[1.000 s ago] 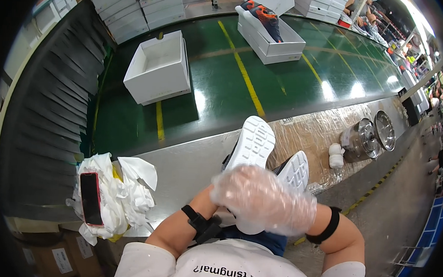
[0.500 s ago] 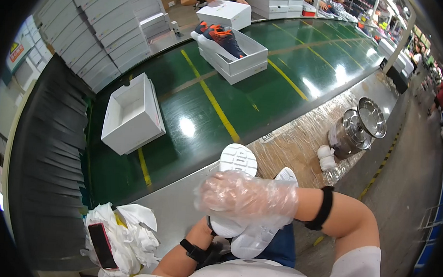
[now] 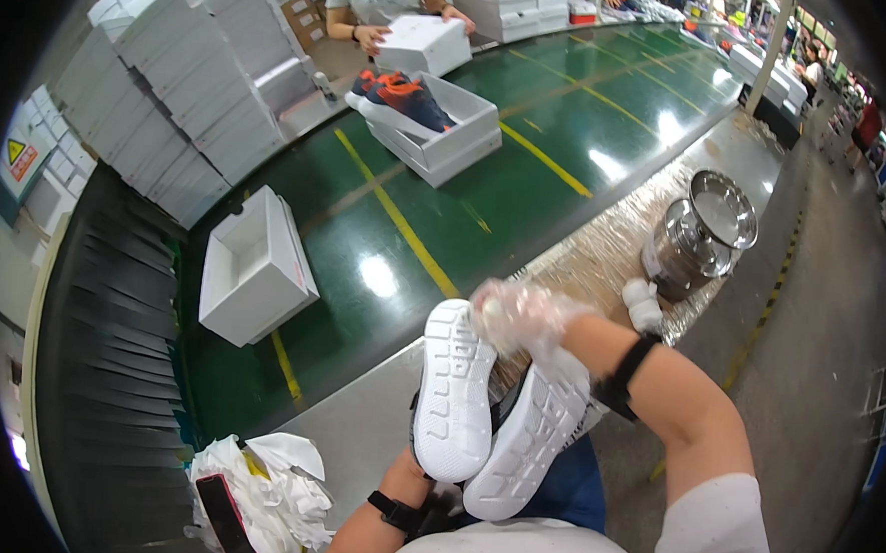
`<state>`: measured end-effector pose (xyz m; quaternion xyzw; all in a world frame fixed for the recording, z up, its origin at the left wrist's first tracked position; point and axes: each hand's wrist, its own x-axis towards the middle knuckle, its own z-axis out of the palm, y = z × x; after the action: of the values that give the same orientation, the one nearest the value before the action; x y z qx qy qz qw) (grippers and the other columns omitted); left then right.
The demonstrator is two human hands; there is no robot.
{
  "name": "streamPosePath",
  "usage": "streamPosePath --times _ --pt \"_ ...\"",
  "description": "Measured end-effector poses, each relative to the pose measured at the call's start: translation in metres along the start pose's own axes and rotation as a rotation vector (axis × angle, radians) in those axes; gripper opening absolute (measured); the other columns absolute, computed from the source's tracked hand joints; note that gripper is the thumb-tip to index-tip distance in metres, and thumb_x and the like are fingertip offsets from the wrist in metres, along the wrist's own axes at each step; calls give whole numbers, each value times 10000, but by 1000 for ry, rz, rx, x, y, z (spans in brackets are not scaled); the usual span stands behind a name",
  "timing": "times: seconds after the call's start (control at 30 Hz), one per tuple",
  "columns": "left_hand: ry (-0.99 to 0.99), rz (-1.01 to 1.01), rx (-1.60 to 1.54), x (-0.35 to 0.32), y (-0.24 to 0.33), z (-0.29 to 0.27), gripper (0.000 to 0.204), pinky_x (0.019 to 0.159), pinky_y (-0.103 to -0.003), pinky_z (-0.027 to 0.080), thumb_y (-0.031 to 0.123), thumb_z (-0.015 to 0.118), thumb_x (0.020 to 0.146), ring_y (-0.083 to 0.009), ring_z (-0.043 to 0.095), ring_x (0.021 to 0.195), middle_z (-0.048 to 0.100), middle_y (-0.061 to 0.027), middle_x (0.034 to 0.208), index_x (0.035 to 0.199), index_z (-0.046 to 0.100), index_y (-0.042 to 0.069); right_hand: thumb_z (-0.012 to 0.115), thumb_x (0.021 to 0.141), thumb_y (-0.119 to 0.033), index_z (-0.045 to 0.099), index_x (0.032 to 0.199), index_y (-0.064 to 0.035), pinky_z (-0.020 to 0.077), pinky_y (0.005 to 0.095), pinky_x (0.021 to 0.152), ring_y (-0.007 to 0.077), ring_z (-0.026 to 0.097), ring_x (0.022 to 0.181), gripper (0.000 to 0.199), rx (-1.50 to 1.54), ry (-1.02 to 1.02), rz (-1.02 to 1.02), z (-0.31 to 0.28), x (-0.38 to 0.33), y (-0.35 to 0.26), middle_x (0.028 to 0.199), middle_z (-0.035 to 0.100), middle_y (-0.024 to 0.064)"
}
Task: Clean and inspect the soles of sneakers using a sponge and cleaning solution in a factory assembly line.
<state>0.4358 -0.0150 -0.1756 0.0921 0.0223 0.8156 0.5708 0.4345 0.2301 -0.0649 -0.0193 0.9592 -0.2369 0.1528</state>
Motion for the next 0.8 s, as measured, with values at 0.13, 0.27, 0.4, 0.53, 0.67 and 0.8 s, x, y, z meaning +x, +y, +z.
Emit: streamPosePath --times 0.13,0.27,0.4,0.53,0.67,0.8 --pt "38 8 282 13 20 14 393 950 -302 472 156 383 998 -175 551 1138 519 -96 1332 1370 409 34 594 894 -302 568 1134 -70 493 364 879 258 635 922 335 468 60 -215 -20 -78 -49 1039 634 126" --pt "111 23 573 -8 38 25 385 937 -309 479 148 409 983 -178 564 1115 541 -94 1302 1349 434 32 606 898 -191 527 1173 -19 484 313 897 194 600 1009 334 1335 412 -130 -50 -158 -90 1091 604 81" --pt "223 77 862 -49 68 50 377 924 -316 486 140 434 969 -182 577 1091 562 -92 1271 1329 458 30 569 908 -90 514 1182 3 483 306 916 185 584 1045 295 1526 1046 -303 -26 -171 -65 1110 590 105" --pt "317 97 1088 -56 95 62 369 911 -323 493 132 460 955 -185 589 1067 583 -90 1241 1308 483 27 553 895 -57 515 1191 5 487 324 925 195 592 1042 304 1826 1078 -287 16 -171 -19 1116 592 94" --pt "456 170 1264 -57 142 99 362 898 -331 500 124 485 941 -189 602 1043 605 -88 1211 1288 508 25 601 885 -103 525 1174 -15 500 336 904 197 595 1032 311 1919 978 -163 44 -158 -29 1109 598 97" --pt "590 269 1338 -74 245 157 354 885 -338 507 115 511 926 -192 615 1020 626 -86 1180 1267 532 23 663 844 -128 529 1154 -44 528 403 845 233 598 1000 348 1916 870 -147 78 -133 -19 1097 600 98"
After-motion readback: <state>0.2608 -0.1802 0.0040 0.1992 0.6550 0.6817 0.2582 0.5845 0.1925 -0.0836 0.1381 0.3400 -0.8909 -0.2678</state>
